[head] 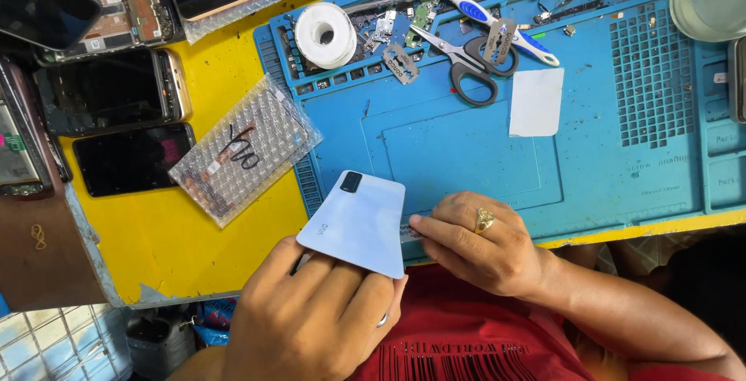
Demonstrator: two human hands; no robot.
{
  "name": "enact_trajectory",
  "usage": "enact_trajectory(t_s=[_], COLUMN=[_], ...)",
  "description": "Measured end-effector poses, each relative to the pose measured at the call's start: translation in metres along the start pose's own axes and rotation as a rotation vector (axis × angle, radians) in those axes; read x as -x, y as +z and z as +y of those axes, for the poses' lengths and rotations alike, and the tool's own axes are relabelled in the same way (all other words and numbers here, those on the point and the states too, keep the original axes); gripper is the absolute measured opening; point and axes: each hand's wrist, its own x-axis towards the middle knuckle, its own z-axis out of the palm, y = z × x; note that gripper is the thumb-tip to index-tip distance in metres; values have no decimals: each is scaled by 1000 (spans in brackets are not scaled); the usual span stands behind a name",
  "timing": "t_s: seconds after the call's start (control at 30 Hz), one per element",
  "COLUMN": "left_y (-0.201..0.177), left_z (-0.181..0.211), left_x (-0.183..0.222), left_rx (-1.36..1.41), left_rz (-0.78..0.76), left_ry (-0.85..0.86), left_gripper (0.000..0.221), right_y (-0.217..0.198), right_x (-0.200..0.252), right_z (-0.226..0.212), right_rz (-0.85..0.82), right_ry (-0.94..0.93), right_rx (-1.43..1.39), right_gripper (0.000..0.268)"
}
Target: Removing the back cover of a smartphone using a thin pry tool to separate the adhesive bond.
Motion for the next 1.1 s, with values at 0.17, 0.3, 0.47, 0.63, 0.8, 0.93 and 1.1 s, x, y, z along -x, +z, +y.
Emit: enact_trajectory(t_s=[0.17, 0.3, 0.47, 0.63, 0.8, 0.93, 1.1], left_y=[4, 4, 3, 4, 4, 5, 5], left_z=[-3, -4, -6, -8, -8, -7, -8], left_x=[-7, -10, -14, -14, -15, -17, -18], left_rx=[64, 57, 61, 66, 61, 64, 58], left_rz=[0, -21, 2, -2, -1, -5, -15], left_ry=[-4, -8, 15, 28, 12, 13, 17], left_gripper=[30, 28, 23, 20, 23, 20, 21], right_y=[-3, -2, -3, -3, -8, -6, -7], right_x=[-6, -9, -4, -3, 0, 0, 2], right_z=[-2, 0, 3, 5, 7, 8, 10], right_rz=[11, 8, -30, -39, -101, -87, -107], right_ry=[-18, -21, -11, -19, 17, 0, -2], right_rx=[-44, -31, -11, -10, 90, 94, 129], right_gripper=[17, 16, 18, 19, 21, 21, 22])
